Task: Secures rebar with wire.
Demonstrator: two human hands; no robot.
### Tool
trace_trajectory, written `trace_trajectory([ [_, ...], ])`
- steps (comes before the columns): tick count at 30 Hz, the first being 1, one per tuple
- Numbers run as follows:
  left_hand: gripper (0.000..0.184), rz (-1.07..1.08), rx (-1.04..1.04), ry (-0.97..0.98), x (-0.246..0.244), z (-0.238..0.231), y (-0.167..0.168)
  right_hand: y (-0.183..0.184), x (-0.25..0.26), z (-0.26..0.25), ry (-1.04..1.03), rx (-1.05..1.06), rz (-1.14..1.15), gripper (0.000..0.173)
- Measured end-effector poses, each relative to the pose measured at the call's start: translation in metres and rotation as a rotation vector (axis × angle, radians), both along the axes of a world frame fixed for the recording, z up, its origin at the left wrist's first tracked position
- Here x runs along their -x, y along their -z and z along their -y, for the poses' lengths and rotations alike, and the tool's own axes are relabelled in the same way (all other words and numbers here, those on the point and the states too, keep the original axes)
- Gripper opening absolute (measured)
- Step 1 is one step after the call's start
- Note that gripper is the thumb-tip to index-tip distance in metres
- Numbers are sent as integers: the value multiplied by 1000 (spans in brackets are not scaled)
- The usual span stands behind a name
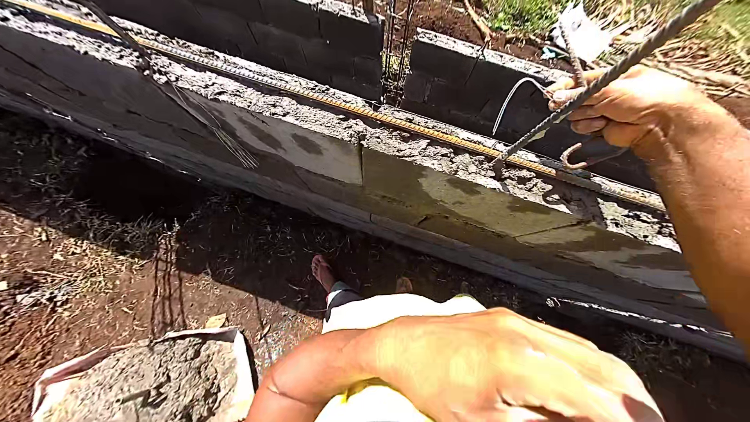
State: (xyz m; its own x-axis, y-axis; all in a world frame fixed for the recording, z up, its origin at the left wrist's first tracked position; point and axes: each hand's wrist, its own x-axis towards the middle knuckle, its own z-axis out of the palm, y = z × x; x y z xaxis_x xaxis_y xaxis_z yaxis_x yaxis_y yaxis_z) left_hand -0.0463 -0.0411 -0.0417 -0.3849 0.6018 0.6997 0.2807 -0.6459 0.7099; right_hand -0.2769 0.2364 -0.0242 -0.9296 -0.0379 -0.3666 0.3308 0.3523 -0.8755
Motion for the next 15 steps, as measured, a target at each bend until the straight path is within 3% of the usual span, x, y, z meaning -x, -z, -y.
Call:
trace_trajectory([
  [3,25,-179,469,-561,40,12,21,3,6,5,-72,-60,62,16],
  [7,25,-77,727,-879,127,19,36,12,12,-5,-61,-141,122,14],
  [11,26,-64,936,-830,206,-4,31,16,6,-12,-47,-180,133,10],
  [15,26,-85,1097,-669,248,-38,27,15,-4,-8,-71,-227,106,11],
])
